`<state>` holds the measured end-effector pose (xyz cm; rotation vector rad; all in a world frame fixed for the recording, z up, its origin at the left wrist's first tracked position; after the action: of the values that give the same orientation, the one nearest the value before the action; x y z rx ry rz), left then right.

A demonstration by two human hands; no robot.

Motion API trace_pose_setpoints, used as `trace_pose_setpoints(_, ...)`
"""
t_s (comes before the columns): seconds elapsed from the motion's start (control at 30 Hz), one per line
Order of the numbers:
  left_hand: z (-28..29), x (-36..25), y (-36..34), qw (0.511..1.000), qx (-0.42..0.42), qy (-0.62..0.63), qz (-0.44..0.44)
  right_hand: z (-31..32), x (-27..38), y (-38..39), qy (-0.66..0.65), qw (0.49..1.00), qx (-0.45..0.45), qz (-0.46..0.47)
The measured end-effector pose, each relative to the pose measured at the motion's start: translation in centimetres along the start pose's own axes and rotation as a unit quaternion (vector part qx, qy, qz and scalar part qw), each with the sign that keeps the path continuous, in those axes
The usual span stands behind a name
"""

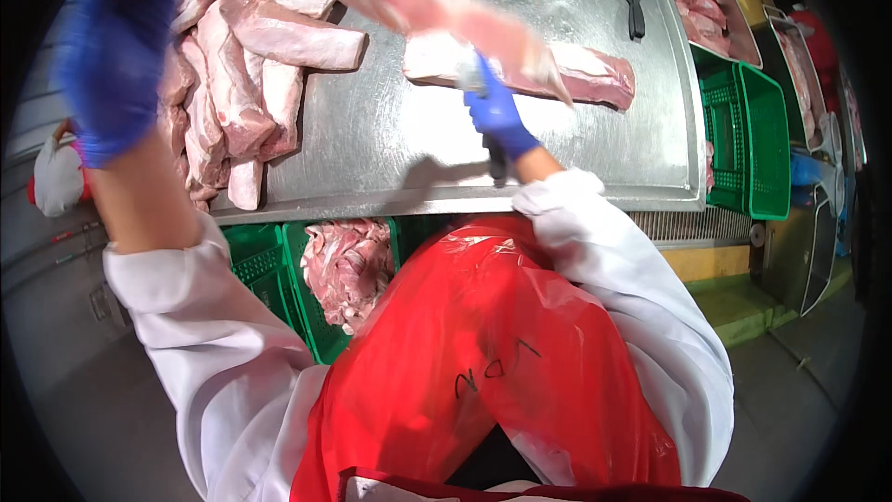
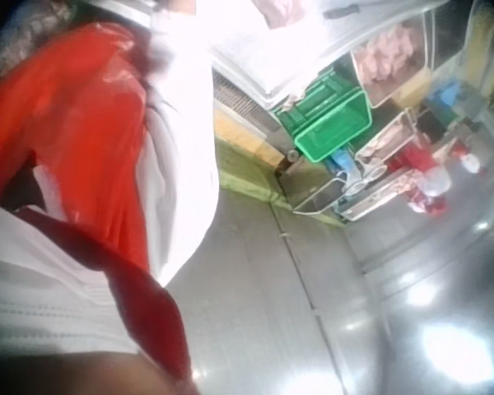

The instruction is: The person cuts large pieces of raw pork on a stainless steel table using a knife. They trim fat and separate lean meat, placing trimmed pieces into green crates. The person handles multiple cuts sequentially, adjusting pieces as needed.

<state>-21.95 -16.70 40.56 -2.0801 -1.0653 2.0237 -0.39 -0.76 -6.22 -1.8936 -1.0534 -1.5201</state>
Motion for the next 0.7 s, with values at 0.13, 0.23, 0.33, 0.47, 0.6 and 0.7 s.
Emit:
trace_pose_setpoints(0.13, 5.2, 15.5, 18.4, 0.903, -0.108, -0.250, 0.332, 11.4, 3.4, 5.7, -0.001, 0.985, -0.170, -0.009)
trace_pose_setpoints(0.23, 9.5, 24.0, 32.3, 0.736, 0.146, -0.602, 0.273, 15.9, 8.6, 8.5, 0.183, 0.959, -0.208, -0.066)
trace_pose_setpoints(0.33, 5.8, 26.7, 32.8, 0.681, 0.136, -0.706, 0.139, 16.3, 10.5, 10.2, 0.155, 0.969, -0.191, -0.018)
trace_pose_setpoints(0.47, 0.3, 32.3, 30.0, 0.635, 0.198, -0.675, 0.321, 14.6, 9.4, 11.1, 0.189, 0.968, -0.153, -0.062)
trace_pose_setpoints(0.6, 3.9, 30.7, 33.8, 0.687, 0.069, -0.620, 0.373, 14.6, 9.1, 11.6, 0.163, 0.977, -0.119, -0.061)
trace_pose_setpoints(0.7, 6.7, 21.7, 40.2, 0.715, 0.089, -0.633, 0.282, 18.6, 9.5, 12.4, 0.154, 0.975, -0.155, -0.045)
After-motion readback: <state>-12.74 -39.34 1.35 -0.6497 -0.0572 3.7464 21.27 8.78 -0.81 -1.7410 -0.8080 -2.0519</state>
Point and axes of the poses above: each hand's wrist, its own y-axis away from the middle knuckle, its own z-axis out of the back of the hand, x = y × z, the point moved 5 cm from there along -y, towards the middle knuckle, and after that the axes turned 3 degrees about -y, right-handed, at the moved point
